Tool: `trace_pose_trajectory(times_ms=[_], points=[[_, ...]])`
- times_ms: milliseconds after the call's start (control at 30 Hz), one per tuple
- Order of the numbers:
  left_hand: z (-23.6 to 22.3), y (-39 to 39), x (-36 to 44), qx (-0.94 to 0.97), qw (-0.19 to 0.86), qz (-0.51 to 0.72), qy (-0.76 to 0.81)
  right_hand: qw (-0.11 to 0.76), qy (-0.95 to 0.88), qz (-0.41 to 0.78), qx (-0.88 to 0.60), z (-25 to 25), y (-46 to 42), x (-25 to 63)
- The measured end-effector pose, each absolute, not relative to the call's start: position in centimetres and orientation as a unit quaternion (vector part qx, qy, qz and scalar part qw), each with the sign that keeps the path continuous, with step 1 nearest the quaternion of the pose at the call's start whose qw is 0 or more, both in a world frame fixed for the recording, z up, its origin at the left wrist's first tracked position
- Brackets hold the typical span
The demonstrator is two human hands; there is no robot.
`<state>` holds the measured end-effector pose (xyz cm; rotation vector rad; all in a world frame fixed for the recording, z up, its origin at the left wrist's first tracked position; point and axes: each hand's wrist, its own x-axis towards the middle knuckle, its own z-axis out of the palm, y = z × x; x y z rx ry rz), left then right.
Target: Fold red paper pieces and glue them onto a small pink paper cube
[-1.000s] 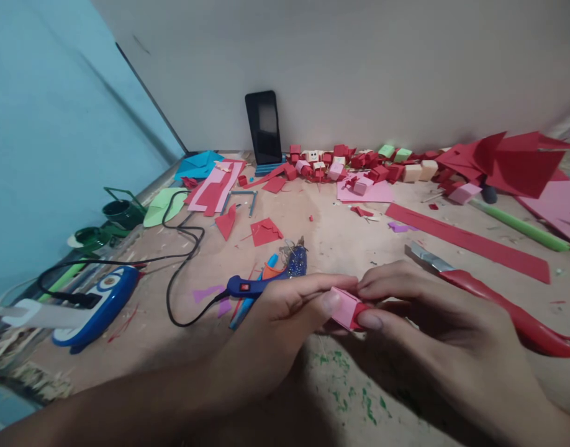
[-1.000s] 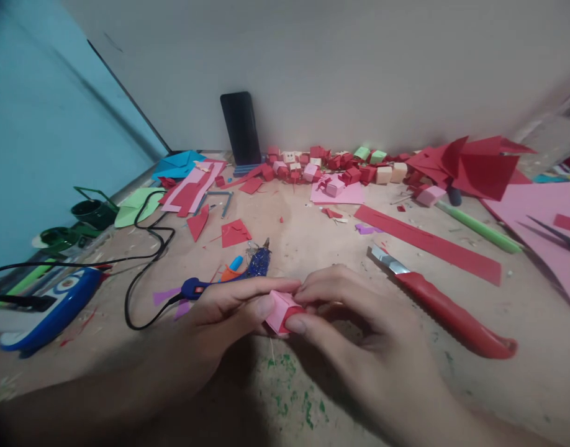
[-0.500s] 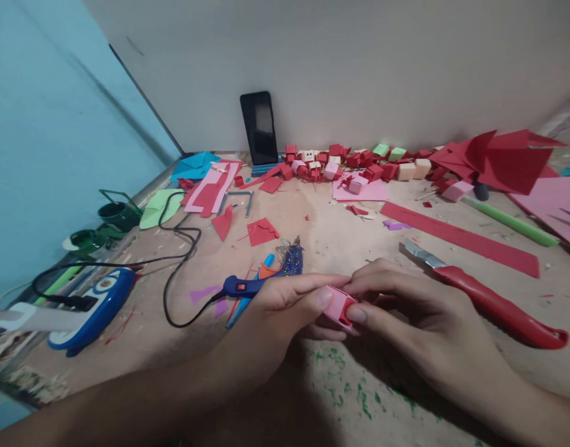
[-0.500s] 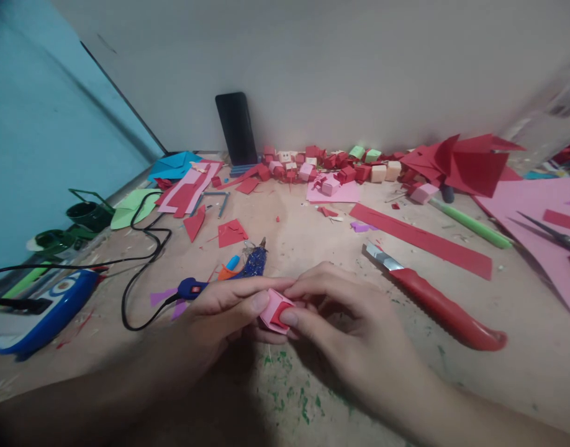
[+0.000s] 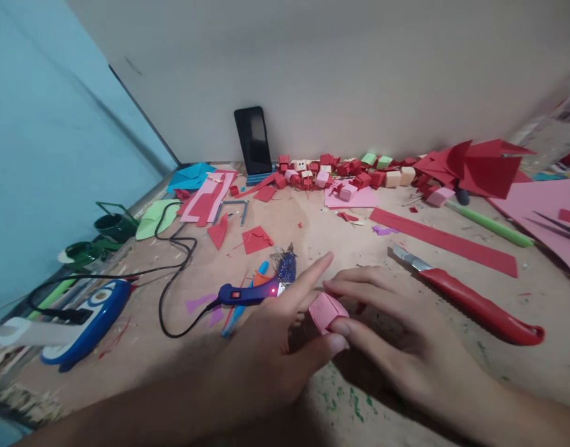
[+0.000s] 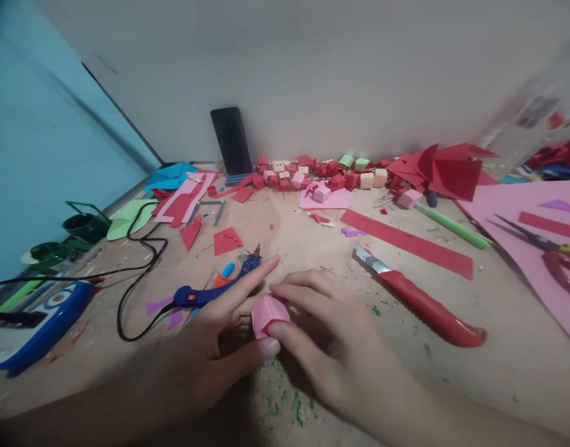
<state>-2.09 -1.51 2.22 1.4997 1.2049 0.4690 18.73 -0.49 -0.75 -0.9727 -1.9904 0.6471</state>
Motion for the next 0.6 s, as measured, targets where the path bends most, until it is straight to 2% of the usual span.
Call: trace_pose_trajectory(times_ms=[100, 300, 467, 600], points=[[2.99, -1.52, -2.23, 0.696, 0.480, 0.179, 0.504, 0.376, -0.807, 0.280, -0.360, -0.37, -0.42, 18.85], [3.25, -1.23, -2.02, 0.690, 0.492, 0.219, 0.483, 0.407, -0.768, 0.319, -0.378, 0.22, -0.45, 18.60], [2.75, -1.34, -1.84, 0.717, 0.431, 0.218, 0.503, 0.377, -0.715, 0.418, -0.415, -0.17, -0.91, 18.35], [2.74, -1.37, -1.73, 0.722, 0.426, 0.202, 0.507, 0.376, -0.702, 0.430, -0.424, -0.56, -1.01, 18.34]])
